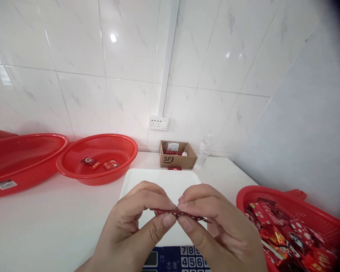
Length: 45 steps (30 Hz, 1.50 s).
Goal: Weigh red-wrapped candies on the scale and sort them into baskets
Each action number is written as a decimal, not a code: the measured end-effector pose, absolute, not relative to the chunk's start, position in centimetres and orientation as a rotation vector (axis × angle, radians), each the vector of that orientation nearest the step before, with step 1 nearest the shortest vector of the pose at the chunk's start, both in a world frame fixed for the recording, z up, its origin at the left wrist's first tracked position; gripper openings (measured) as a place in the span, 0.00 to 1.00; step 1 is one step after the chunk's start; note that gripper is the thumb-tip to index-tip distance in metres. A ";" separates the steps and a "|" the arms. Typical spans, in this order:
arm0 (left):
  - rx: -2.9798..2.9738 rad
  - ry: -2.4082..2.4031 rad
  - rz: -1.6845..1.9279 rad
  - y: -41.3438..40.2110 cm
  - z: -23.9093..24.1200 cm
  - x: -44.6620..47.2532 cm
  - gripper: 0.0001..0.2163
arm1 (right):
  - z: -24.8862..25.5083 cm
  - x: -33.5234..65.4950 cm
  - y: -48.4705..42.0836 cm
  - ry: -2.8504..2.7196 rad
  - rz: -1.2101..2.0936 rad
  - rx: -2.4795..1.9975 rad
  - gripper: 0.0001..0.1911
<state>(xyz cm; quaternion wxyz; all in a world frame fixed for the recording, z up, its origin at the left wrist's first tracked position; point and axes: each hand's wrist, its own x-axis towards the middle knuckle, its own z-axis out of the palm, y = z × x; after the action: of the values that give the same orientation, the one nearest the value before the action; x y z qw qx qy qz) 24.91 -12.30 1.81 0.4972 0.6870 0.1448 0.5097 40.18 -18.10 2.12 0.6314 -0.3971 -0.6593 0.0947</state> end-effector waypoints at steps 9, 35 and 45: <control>1.588 0.279 1.215 -12.1 1.2 25.2 0.07 | 2.1 40.2 -18.0 -1.523 0.266 -0.876 0.11; 1.213 0.398 0.973 -12.9 1.6 25.3 0.19 | 2.1 39.8 -17.8 -1.172 0.338 -1.205 0.07; 1.158 0.126 0.948 -11.5 1.2 25.2 0.14 | 1.8 41.0 -18.0 -1.579 0.299 -1.072 0.20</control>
<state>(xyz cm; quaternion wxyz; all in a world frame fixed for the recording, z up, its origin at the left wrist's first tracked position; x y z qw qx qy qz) 25.25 -11.52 1.21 0.7311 0.5260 0.0573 0.4307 41.04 -17.99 1.84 0.5688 -0.4565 -0.6722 0.1273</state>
